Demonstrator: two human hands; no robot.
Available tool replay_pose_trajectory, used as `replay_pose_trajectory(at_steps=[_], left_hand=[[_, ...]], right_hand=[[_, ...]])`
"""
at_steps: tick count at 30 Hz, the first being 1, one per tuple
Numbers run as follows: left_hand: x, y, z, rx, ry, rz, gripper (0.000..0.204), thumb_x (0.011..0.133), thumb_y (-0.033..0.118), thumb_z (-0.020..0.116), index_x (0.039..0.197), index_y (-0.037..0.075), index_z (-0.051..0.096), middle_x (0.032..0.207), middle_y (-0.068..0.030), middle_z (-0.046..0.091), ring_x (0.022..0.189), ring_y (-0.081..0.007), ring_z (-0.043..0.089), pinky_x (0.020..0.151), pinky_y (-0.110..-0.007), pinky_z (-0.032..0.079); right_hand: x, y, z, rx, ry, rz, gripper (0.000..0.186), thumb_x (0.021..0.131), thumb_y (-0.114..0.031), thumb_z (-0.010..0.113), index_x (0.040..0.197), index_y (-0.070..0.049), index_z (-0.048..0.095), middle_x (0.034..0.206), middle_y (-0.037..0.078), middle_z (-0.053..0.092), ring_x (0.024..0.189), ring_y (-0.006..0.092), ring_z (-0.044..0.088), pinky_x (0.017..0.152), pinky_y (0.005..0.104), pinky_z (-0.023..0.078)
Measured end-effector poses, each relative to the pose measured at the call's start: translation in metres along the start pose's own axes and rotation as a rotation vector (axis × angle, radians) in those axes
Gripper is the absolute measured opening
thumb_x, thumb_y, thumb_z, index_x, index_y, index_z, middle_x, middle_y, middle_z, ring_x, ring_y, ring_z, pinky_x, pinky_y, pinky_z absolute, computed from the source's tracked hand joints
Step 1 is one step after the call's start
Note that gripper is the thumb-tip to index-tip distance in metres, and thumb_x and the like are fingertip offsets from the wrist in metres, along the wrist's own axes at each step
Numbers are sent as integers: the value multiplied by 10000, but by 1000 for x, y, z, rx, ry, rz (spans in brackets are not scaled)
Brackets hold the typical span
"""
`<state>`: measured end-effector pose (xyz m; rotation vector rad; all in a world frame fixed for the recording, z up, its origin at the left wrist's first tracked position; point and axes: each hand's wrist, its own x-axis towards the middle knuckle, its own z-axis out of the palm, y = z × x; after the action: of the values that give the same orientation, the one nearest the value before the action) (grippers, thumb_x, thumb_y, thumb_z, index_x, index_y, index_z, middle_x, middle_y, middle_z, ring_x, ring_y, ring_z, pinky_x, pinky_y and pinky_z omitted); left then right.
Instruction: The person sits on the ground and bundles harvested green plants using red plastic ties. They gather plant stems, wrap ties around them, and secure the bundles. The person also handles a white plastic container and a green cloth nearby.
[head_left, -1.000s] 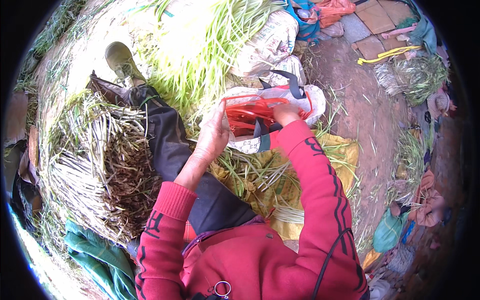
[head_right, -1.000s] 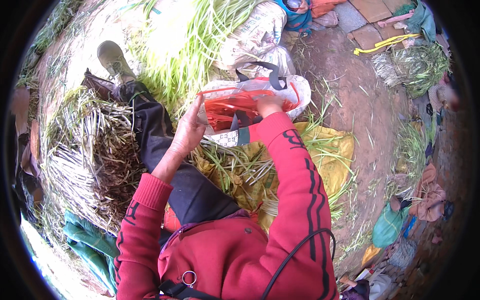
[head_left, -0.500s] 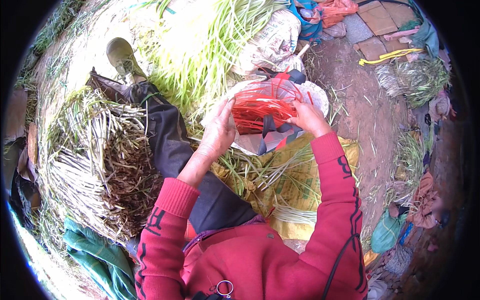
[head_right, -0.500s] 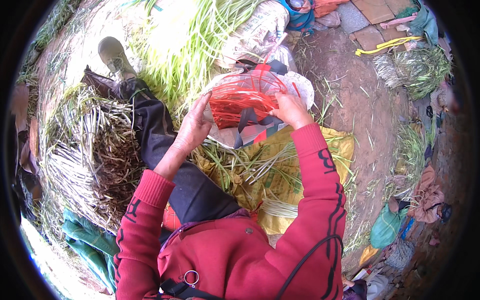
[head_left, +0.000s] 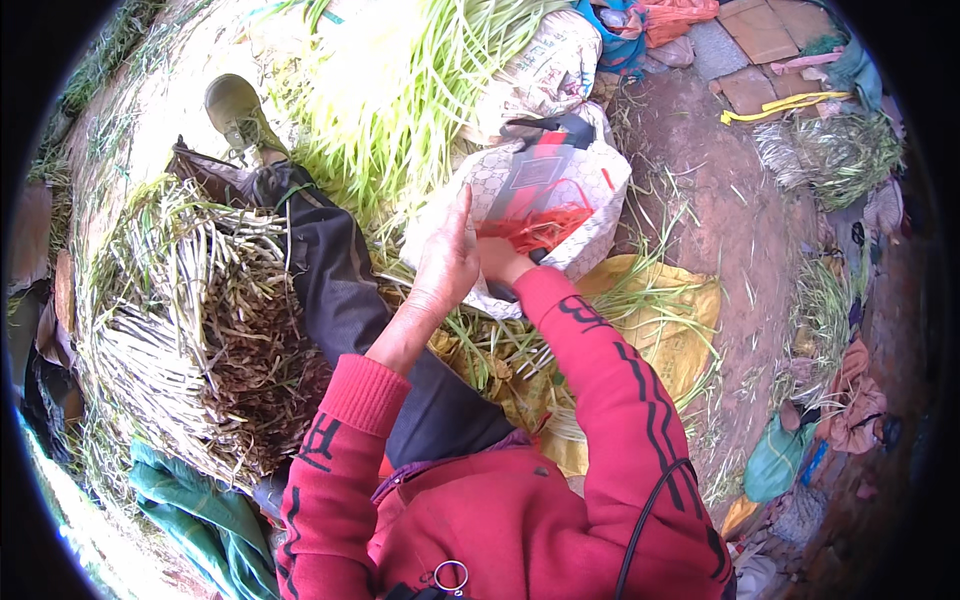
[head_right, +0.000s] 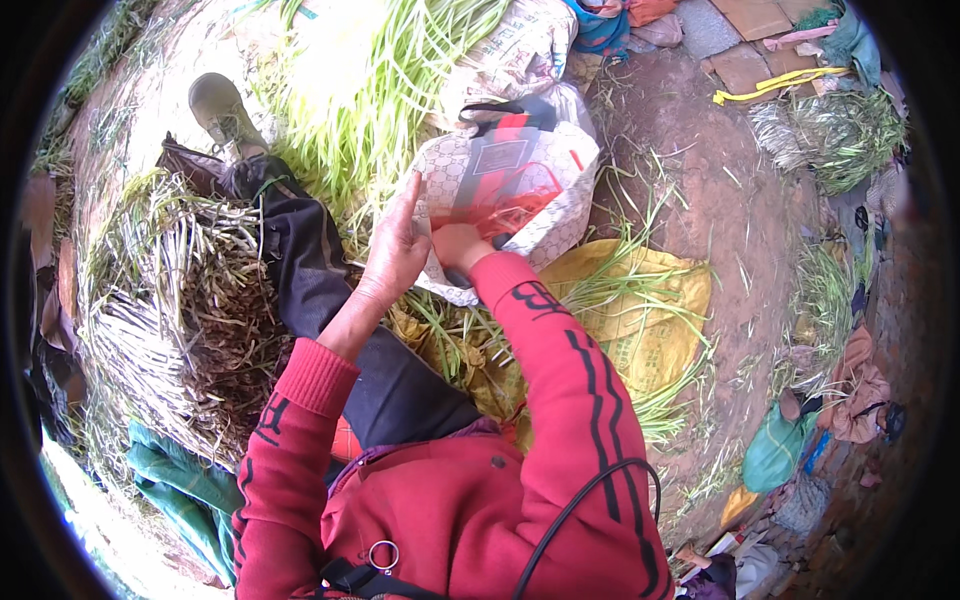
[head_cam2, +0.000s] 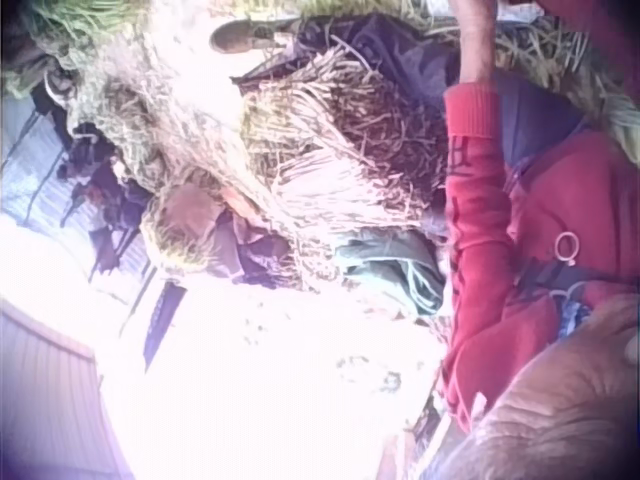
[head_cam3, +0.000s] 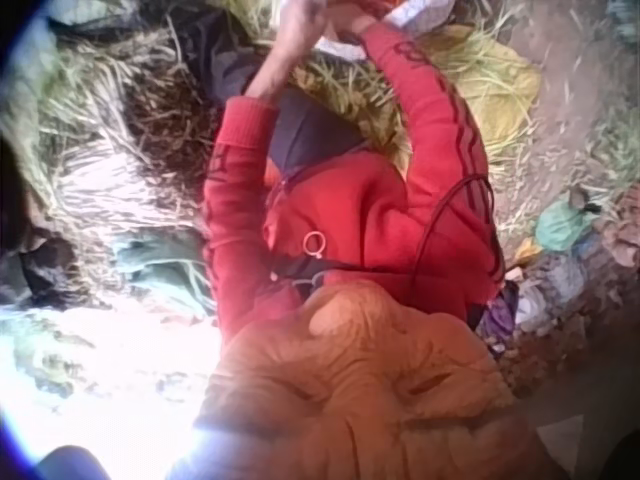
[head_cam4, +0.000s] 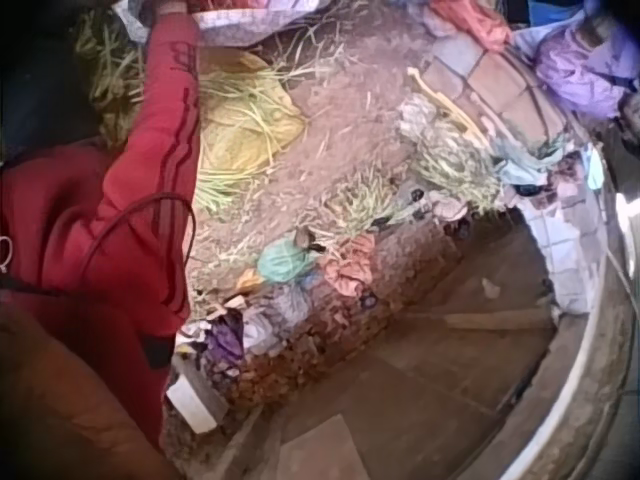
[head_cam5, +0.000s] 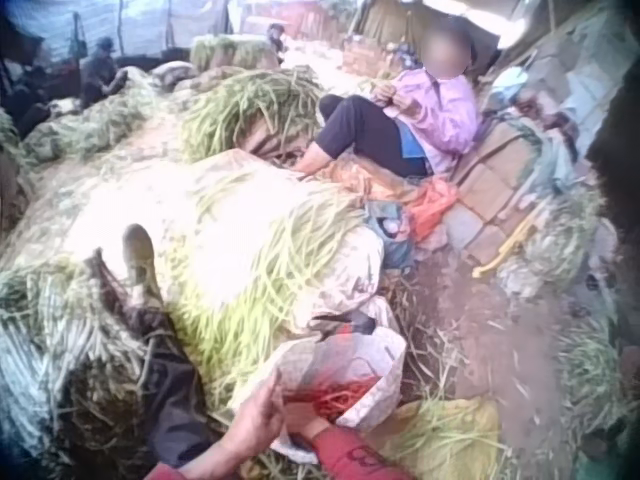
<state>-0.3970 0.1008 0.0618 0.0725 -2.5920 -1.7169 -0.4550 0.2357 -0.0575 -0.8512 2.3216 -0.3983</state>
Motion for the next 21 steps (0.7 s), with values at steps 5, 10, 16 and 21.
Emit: replay_pose_trajectory(at_steps=[5, 10, 16, 21], left_hand=[[-1, -12, 0, -18, 0, 64, 778, 673, -131, 452, 1399, 118, 324, 1294, -185, 482, 1009, -289, 569, 831, -295, 458], [0, -6, -11, -87, -62, 12, 703, 698, -87, 477, 1370, 53, 324, 1283, -242, 450, 1203, -390, 428, 1016, -397, 348], [-9, -8, -14, -42, 20, 65, 701, 714, -45, 504, 1377, 68, 306, 1289, -251, 427, 1214, -403, 401, 1026, -412, 326], [-9, -4, -22, -83, -11, -7, 689, 717, -24, 526, 1368, 52, 313, 1302, -243, 412, 1213, -402, 393, 1027, -426, 320]], right_hand=[[39, 38, 23, 104, -239, 50, 367, 793, -273, 551, 1085, -63, 626, 1070, 202, 622, 959, 319, 621, 846, 390, 462], [11, 56, -46, 164, -187, 113, 362, 792, -286, 602, 1081, -69, 624, 993, 203, 639, 908, 319, 627, 819, 386, 470], [-57, 46, -114, -37, 235, 131, 237, 818, -193, 575, 1008, -69, 641, 976, 185, 619, 941, 365, 584, 804, 426, 471], [-82, 10, -136, -214, 402, 212, 152, 823, -144, 559, 911, -60, 649, 901, 147, 601, 854, 342, 599, 726, 441, 484]])
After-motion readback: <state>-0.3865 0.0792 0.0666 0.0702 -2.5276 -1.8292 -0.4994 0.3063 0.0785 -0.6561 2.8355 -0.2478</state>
